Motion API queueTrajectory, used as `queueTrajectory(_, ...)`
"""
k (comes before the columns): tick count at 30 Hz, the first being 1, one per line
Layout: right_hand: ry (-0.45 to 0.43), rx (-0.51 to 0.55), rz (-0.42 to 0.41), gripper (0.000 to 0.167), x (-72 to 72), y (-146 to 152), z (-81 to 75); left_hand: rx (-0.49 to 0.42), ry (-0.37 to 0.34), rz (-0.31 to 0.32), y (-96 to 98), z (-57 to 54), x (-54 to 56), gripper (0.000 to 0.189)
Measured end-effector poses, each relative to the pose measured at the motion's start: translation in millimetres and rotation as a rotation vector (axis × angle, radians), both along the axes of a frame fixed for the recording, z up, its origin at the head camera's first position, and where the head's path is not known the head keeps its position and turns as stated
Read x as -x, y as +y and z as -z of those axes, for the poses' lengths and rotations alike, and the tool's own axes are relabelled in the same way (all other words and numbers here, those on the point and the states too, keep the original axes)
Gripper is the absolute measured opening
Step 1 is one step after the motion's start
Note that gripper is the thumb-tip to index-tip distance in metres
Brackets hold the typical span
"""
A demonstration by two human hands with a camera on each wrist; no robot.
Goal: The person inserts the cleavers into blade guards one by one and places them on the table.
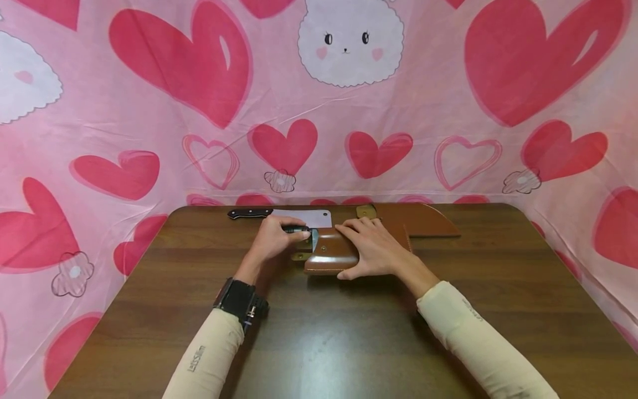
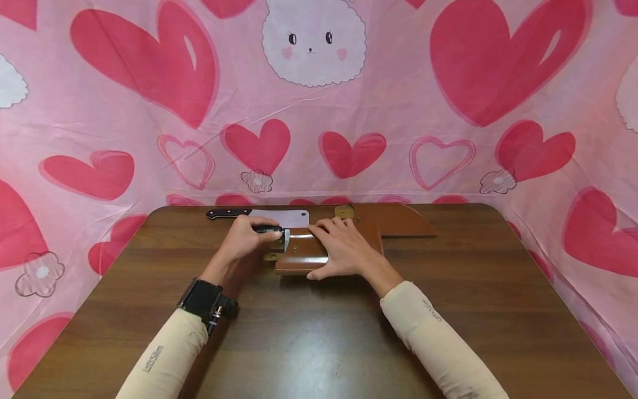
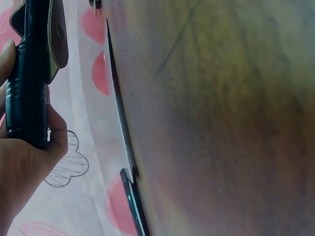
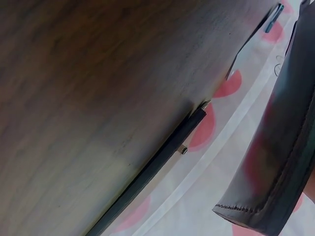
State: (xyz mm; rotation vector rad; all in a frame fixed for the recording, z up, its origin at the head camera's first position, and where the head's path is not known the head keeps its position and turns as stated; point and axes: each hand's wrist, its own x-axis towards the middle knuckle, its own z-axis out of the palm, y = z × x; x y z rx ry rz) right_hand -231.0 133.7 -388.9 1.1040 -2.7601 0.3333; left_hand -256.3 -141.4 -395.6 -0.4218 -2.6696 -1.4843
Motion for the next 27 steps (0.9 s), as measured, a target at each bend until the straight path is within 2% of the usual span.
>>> queueTrajectory(18,0.009,-0.024,-0.003,0.108,-1.8,-4.4,2.0,-0.023,0.008,-0.002,4.3,3.2,-0.1,0.023)
queueTrajectory(27,-0.007,-0.067,0.004,0.109,-1.8,-5.2,7.2,0.032,-0.010,0.015,5.3,7.5,2.8,0.026)
